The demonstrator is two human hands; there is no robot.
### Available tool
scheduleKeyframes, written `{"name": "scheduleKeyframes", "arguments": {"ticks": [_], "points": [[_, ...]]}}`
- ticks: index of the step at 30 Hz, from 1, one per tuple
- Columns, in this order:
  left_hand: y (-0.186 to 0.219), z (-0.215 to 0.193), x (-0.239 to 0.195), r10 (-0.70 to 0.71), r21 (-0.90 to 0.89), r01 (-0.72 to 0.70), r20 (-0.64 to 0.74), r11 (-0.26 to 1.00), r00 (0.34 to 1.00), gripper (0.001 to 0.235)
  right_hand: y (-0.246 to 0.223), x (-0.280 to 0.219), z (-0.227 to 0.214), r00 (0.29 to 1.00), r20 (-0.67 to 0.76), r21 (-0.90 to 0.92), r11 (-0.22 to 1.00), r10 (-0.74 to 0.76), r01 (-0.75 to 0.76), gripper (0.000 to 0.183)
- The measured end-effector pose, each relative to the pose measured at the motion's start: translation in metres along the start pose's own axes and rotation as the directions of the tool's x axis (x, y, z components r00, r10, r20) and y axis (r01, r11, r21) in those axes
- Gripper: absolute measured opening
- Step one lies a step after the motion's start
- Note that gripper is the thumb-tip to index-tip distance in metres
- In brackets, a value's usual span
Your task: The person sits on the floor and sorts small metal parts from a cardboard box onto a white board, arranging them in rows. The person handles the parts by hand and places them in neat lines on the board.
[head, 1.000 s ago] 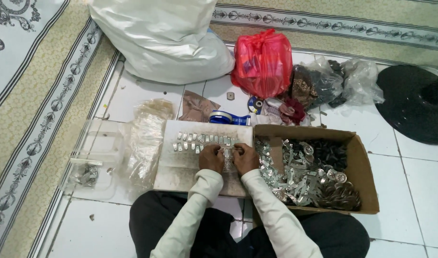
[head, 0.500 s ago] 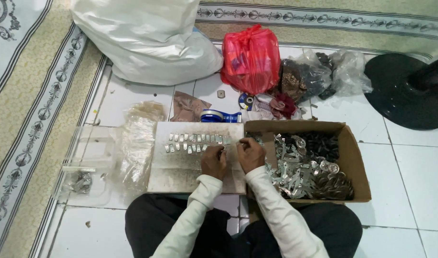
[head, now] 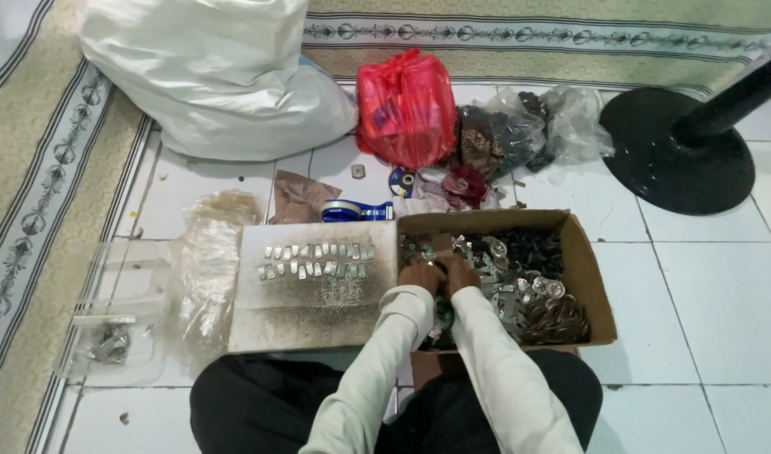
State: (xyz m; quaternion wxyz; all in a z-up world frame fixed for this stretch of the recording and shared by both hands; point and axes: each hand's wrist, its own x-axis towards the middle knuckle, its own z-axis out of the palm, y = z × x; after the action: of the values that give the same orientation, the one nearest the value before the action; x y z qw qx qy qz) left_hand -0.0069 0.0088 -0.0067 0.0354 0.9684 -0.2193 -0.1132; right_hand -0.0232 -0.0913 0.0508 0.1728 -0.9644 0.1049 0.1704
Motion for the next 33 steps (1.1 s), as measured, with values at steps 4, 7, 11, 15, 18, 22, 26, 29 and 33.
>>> {"name": "scheduleKeyframes", "arguments": {"ticks": [4, 7, 11, 15, 18, 22, 26, 29, 33], "points": [[0.0, 0.021, 0.018, -0.034, 0.0, 0.034, -0.027, 0.999, 0.999, 0.012, 0.017, 0.014, 0.018, 0.999, -0.033, -0.017, 1.0, -0.016, 0.015, 0.044], [0.0, 0.022, 0.013, -0.066, 0.065, 0.065, 0.006, 0.996, 0.998, 0.021, 0.001, -0.011, -0.011, 0.999, 0.008, 0.071, 0.997, -0.041, 0.041, 0.031], [-0.001, 0.023, 0.009, -0.074, 0.045, 0.077, -0.049, 0.996, 0.996, 0.025, 0.029, 0.016, 0.02, 1.0, -0.02, 0.291, 0.956, -0.022, 0.027, 0.022], [-0.01, 0.009, 0.009, -0.191, -0.363, 0.145, -0.094, 0.921, 0.977, 0.026, 0.076, 0.062, 0.077, 0.997, -0.037, 0.562, 0.826, 0.064, -0.032, 0.022], [-0.009, -0.103, -0.031, -0.232, -0.698, 0.185, 0.028, 0.692, 0.972, 0.025, 0.061, 0.029, 0.037, 0.984, 0.132, 0.911, 0.378, 0.116, -0.167, 0.026], [-0.032, -0.047, -0.005, -0.206, -0.808, 0.023, -0.122, 0.589, 0.971, 0.032, 0.054, 0.023, 0.023, 0.974, 0.207, 0.953, 0.207, 0.089, -0.221, 0.022], [-0.028, -0.043, -0.003, -0.177, -0.915, 0.023, -0.053, 0.402, 0.983, 0.027, 0.03, -0.005, -0.004, 0.988, 0.143, 0.982, 0.115, 0.061, -0.149, 0.026], [-0.022, -0.054, -0.011, -0.219, -0.905, 0.043, -0.056, 0.424, 0.974, 0.027, 0.037, 0.003, 0.007, 0.998, 0.053, 0.991, 0.12, 0.035, -0.057, 0.032], [-0.021, -0.057, -0.018, -0.257, -0.883, 0.035, -0.098, 0.468, 0.961, 0.027, 0.042, 0.006, 0.013, 0.997, -0.056, 0.975, 0.218, 0.043, 0.045, 0.037]]}}
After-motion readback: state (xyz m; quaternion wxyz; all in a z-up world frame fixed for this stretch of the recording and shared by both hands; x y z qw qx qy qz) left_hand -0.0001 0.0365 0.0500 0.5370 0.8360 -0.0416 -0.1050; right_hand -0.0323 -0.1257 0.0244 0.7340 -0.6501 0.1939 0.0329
